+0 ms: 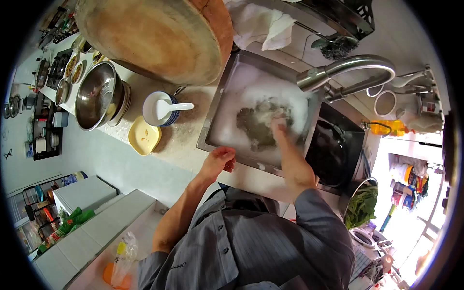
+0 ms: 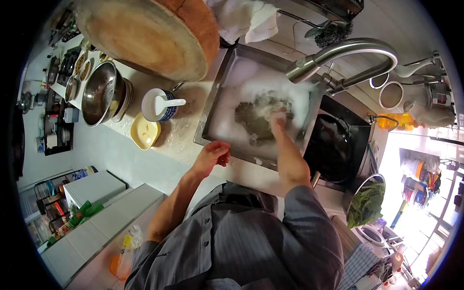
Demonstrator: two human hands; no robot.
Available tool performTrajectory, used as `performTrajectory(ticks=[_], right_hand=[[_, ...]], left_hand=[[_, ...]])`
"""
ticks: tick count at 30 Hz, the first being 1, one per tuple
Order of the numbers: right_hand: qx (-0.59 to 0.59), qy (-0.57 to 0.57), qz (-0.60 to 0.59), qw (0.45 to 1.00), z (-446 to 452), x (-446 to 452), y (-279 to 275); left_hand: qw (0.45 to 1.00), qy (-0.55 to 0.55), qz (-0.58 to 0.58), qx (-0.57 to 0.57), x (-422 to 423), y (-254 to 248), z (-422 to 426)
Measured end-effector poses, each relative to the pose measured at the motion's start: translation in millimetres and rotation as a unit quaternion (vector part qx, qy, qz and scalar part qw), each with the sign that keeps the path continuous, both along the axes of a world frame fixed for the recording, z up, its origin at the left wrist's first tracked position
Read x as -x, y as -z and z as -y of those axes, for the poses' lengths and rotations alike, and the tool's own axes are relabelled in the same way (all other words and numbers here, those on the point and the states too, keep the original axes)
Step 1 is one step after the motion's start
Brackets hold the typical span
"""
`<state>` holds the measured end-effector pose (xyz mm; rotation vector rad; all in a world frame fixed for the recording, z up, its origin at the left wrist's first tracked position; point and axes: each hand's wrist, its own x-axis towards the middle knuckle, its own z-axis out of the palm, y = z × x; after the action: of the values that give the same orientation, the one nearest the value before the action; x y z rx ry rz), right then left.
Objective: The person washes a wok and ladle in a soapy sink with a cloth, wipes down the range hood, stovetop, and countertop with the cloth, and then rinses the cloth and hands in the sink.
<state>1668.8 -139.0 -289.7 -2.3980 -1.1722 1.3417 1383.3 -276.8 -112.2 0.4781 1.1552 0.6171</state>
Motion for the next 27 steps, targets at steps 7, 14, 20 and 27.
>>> performTrajectory(ticks=[7, 14, 20, 27], right_hand=[[-0.036, 0.089, -0.384, 0.918, 2, 61, -71], [-0.111, -0.052, -0.369, 0.921, 15, 67, -170], [-0.334, -0.048, -0.193, 0.921, 33, 79, -157], [-0.087, 0.311, -0.578, 0.75, 38, 85, -146]], left_hand=[[1.0, -0.014, 0.013, 0.02, -18, 5, -29], [0.986, -0.135, 0.079, 0.052, -51, 21, -86], [0.977, -0.189, 0.096, 0.011, -103, 36, -97], [0.945, -0.154, -0.256, -0.136, -131, 27, -97]])
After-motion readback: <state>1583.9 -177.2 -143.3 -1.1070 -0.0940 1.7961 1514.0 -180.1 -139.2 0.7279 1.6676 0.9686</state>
